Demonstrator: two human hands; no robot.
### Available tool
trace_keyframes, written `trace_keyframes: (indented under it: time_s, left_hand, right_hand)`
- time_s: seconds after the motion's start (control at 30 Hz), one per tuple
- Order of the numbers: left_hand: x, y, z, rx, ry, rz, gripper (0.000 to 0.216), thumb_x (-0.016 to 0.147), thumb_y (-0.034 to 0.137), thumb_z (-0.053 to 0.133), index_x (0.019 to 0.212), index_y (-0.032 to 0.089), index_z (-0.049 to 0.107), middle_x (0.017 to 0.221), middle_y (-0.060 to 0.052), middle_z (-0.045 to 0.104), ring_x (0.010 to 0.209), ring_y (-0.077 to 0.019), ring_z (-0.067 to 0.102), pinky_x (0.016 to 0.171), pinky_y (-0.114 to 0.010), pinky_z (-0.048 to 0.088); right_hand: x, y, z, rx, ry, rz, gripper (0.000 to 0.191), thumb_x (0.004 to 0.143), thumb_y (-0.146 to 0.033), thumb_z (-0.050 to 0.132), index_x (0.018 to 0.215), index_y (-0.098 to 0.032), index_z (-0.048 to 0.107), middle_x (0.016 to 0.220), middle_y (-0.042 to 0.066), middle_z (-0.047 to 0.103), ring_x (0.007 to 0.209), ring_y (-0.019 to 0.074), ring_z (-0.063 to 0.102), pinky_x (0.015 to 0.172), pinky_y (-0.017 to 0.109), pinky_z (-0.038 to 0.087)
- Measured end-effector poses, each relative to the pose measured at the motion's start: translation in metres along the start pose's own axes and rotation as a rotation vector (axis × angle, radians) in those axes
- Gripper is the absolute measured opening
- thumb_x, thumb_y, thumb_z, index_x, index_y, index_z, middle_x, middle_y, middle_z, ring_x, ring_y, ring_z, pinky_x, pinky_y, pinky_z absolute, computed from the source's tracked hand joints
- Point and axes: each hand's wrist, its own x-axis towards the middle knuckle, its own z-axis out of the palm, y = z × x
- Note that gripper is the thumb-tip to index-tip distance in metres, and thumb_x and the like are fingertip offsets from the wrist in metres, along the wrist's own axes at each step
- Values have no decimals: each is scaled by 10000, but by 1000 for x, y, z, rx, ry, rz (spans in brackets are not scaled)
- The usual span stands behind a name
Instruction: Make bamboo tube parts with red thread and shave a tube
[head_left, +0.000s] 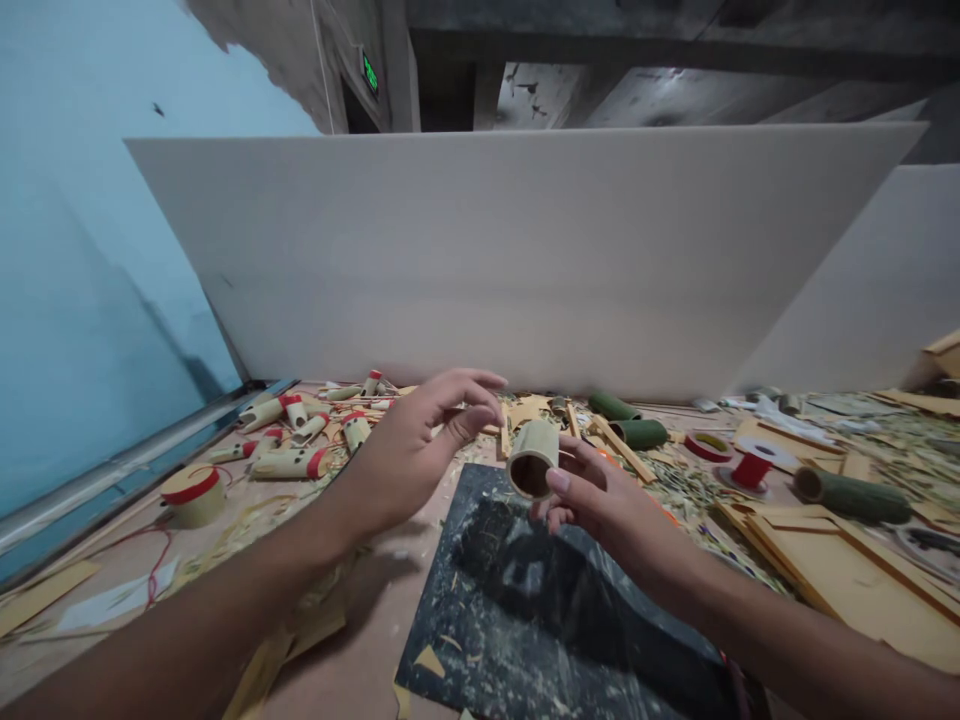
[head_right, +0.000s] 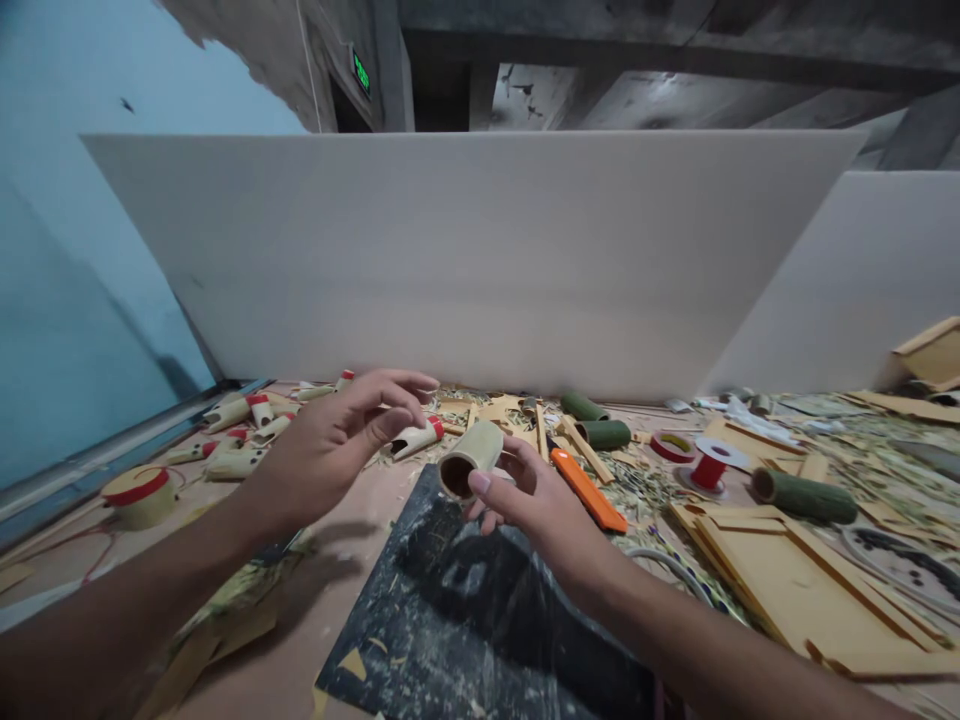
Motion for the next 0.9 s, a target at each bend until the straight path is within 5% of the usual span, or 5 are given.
trace_keyframes:
  time_s: [0.27,0.47,0.67,0.8,0.9]
  left_hand:
    - [-3,-21,12,-141,-129,-356,317,1073,488,469,1125,225,638,1170,-74,694,1120,-267,649,914,-412,551]
    - [-6,-22,19,-230,-227,-402,329,1078,436,445,1308,269,611,1323,-82,667,1151,-270,666,892,-414,568]
    - [-11,-22,21,-290,-346,-530,525,1006,623,540,1406,290,611,1376,-105,677,1173,-325,657,915,-448,559]
    - [-12,-20,21,-406,-462,-553,579,992,658,535,1413,271,623,1304,-109,717,1110,-317,678,904,-430,549]
    - [-11,-18,21,-467,-537,-528,549,991,630,562,1397,267,636,1313,-107,707,1151,-313,660,912,-399,538]
  right_hand:
    - [-4,-3,3,-101,-44,-42,566,855,-492,821,1305,-249,579,1326,132,650,768,175,679,647,340,514]
    - [-2,-3,2,-135,-64,-37,548,853,-499,816,1276,-248,574,1298,133,653,750,170,673,611,325,505]
    - [-2,5,-1,-197,-51,-45,744,829,-439,851,1444,-295,458,1322,96,637,773,152,617,631,305,493]
    - [-6,7,0,-387,4,-71,860,820,-392,837,1529,-276,364,1027,37,669,793,188,608,691,338,520]
    - [-8,6,1,-564,43,-142,864,812,-336,820,1547,-296,369,1106,52,636,804,186,610,726,363,547]
